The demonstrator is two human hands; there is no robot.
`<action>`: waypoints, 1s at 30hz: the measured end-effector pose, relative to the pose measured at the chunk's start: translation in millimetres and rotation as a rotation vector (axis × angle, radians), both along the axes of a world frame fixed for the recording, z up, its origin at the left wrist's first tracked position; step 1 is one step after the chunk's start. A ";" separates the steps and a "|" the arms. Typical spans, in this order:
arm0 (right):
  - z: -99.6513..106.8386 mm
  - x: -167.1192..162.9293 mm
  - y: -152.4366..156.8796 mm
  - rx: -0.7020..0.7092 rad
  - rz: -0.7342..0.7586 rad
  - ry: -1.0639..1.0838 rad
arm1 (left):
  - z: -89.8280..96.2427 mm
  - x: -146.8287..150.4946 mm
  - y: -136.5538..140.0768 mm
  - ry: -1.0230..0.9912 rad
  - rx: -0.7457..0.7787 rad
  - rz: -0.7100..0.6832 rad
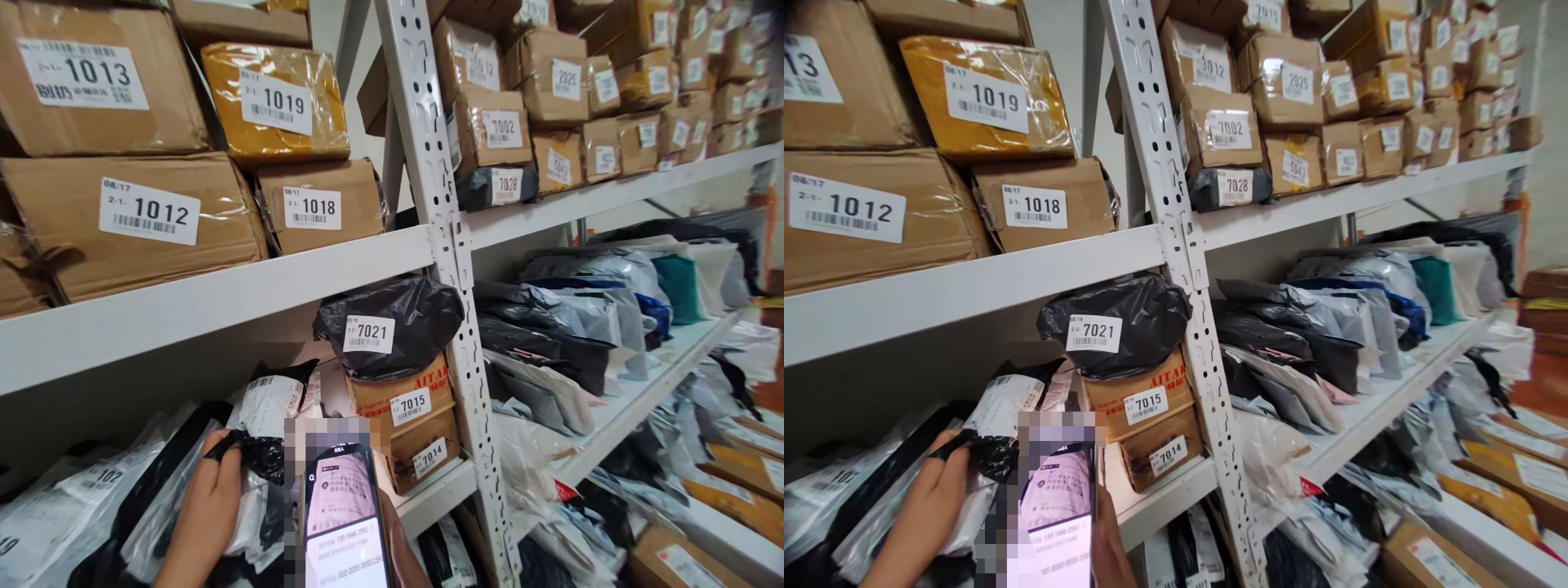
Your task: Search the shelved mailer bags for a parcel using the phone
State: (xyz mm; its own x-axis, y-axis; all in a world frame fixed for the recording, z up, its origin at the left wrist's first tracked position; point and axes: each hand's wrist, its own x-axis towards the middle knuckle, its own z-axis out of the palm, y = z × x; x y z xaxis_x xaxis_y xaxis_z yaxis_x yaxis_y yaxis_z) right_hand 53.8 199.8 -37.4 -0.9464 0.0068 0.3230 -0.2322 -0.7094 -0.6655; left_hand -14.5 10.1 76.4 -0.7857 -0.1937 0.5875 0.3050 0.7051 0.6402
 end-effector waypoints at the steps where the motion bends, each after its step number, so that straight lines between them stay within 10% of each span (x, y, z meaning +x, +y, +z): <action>1: 0.0 5.3 0.2 -0.015 0.014 -0.005 | -0.4 0.1 0.0 0.002 0.002 0.001; 30: 21.3 63.2 22.6 -0.302 0.278 -0.062 | 5.8 3.5 2.7 -0.016 -0.062 0.010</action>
